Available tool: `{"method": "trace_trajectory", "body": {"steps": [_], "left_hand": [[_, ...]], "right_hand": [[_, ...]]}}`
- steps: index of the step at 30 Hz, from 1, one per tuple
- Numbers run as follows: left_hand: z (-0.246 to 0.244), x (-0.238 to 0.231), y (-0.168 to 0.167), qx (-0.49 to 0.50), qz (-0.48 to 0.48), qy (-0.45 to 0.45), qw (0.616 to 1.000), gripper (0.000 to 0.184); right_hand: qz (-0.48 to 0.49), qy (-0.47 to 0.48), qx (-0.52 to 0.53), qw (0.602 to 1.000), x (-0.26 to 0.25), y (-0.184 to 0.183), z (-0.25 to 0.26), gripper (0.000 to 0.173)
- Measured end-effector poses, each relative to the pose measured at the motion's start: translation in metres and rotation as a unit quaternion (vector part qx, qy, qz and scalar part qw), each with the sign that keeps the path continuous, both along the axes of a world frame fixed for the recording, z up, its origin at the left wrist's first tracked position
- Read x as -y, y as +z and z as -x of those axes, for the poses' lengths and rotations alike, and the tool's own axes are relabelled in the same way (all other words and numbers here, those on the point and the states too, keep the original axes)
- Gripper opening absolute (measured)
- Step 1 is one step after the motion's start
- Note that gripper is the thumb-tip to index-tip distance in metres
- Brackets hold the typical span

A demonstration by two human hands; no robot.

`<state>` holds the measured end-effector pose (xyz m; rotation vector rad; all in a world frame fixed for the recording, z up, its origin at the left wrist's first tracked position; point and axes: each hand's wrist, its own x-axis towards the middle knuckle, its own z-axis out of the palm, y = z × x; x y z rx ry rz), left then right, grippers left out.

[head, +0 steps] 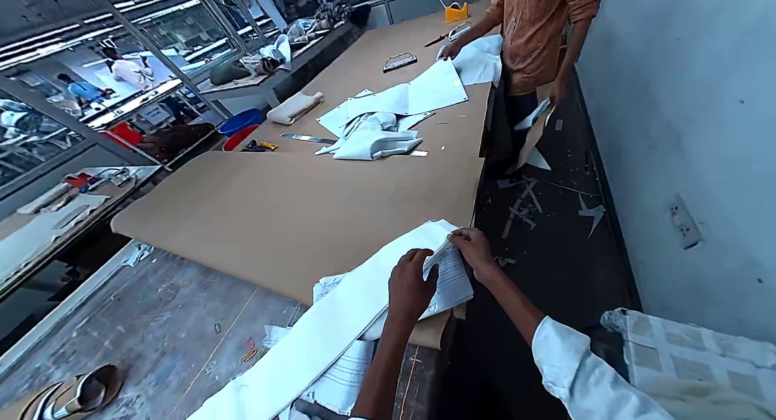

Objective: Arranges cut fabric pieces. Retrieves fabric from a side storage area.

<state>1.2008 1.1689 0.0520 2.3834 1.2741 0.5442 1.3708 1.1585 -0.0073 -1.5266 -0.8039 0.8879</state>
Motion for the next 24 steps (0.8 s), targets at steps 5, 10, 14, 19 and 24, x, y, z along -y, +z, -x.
{"method": "trace_trajectory", "body": {"steps": [5, 10, 14, 19, 24], "left_hand": [[-0.012, -0.016, -0.016, 0.035, 0.016, 0.018, 0.999, 0.032], [-0.019, -0.026, -0.019, 0.069, 0.018, 0.02, 0.997, 0.035], [-0.024, -0.029, -0.018, 0.101, 0.015, 0.014, 0.995, 0.034], [-0.031, -0.03, -0.018, 0.116, -0.009, -0.017, 0.993, 0.028], [-0.036, -0.034, -0.024, 0.107, 0.003, -0.007, 0.994, 0.023]], "right_hand": [[-0.029, 0.035, -0.059, 0.997, 0.002, -0.001, -0.006, 0.019], [-0.038, 0.047, -0.072, 0.996, 0.0, -0.005, -0.007, 0.018], [-0.043, 0.04, -0.072, 0.996, -0.003, -0.01, -0.007, 0.016], [-0.038, 0.034, -0.085, 0.995, -0.007, -0.012, -0.008, 0.018], [0.001, 0.011, -0.085, 0.996, -0.014, -0.011, -0.004, 0.029]]}}
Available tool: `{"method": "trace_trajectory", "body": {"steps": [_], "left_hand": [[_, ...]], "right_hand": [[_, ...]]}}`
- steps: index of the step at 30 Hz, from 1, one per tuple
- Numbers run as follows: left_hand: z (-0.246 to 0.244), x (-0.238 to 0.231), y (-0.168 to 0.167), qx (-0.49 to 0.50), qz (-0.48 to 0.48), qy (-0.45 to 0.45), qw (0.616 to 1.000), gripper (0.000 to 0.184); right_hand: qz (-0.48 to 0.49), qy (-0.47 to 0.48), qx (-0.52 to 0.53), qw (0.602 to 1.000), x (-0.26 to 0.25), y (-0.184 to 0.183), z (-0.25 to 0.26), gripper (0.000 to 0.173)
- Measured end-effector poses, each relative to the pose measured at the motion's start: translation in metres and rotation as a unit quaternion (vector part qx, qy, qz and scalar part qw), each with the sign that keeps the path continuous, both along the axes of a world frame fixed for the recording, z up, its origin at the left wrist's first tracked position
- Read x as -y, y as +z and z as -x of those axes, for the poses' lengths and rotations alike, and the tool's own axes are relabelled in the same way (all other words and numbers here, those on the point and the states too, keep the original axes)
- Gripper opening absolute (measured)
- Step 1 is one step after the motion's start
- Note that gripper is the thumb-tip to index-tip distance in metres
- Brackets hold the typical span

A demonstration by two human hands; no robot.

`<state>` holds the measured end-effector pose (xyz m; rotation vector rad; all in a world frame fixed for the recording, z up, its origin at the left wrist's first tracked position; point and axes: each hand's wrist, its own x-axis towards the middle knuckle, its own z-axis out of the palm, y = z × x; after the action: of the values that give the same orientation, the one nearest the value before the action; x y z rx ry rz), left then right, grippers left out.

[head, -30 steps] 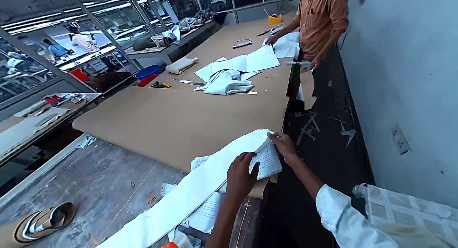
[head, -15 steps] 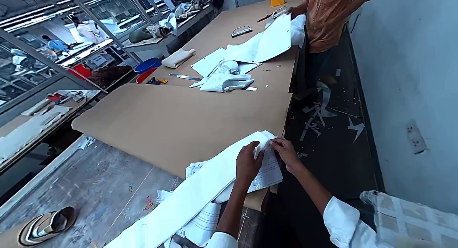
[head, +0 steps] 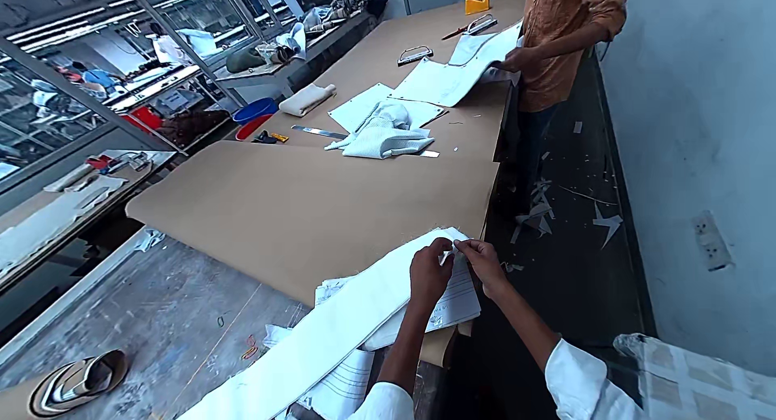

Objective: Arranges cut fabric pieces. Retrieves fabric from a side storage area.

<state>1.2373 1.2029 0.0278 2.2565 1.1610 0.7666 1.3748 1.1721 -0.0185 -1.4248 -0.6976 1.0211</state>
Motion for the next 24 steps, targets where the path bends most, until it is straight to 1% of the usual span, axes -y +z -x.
{"method": "trace_trajectory", "body": {"steps": [3, 7, 14, 16, 18, 20, 22, 24], "left_hand": [[-0.001, -0.001, -0.002, 0.014, -0.004, 0.004, 1.0, 0.023], [0.0, -0.001, -0.004, 0.037, 0.001, 0.007, 0.999, 0.024], [-0.003, -0.003, -0.007, 0.061, 0.001, 0.019, 0.998, 0.017], [-0.002, -0.003, -0.007, 0.076, 0.019, 0.027, 0.997, 0.017], [-0.001, -0.002, -0.005, 0.107, 0.06, 0.038, 0.992, 0.018], [0.001, -0.002, -0.002, 0.146, 0.11, 0.056, 0.982, 0.02], [0.009, -0.003, 0.002, 0.186, 0.15, 0.077, 0.968, 0.023], [0.021, -0.005, 0.012, 0.213, 0.138, 0.101, 0.962, 0.024]], "right_hand": [[-0.007, 0.001, 0.002, 1.0, 0.0, -0.001, 0.001, 0.022], [-0.013, 0.008, -0.023, 1.0, 0.0, -0.003, 0.0, 0.021], [-0.022, 0.008, -0.021, 1.0, -0.002, -0.006, -0.003, 0.022], [-0.024, 0.01, -0.016, 1.0, -0.002, -0.006, -0.003, 0.023], [-0.022, 0.009, -0.019, 1.0, -0.003, -0.005, -0.003, 0.022], [-0.023, 0.013, -0.027, 0.999, -0.001, -0.007, -0.004, 0.022], [-0.029, 0.015, -0.011, 0.999, 0.007, -0.013, -0.002, 0.025], [-0.037, -0.005, 0.015, 0.999, 0.015, -0.014, 0.0, 0.024]]}}
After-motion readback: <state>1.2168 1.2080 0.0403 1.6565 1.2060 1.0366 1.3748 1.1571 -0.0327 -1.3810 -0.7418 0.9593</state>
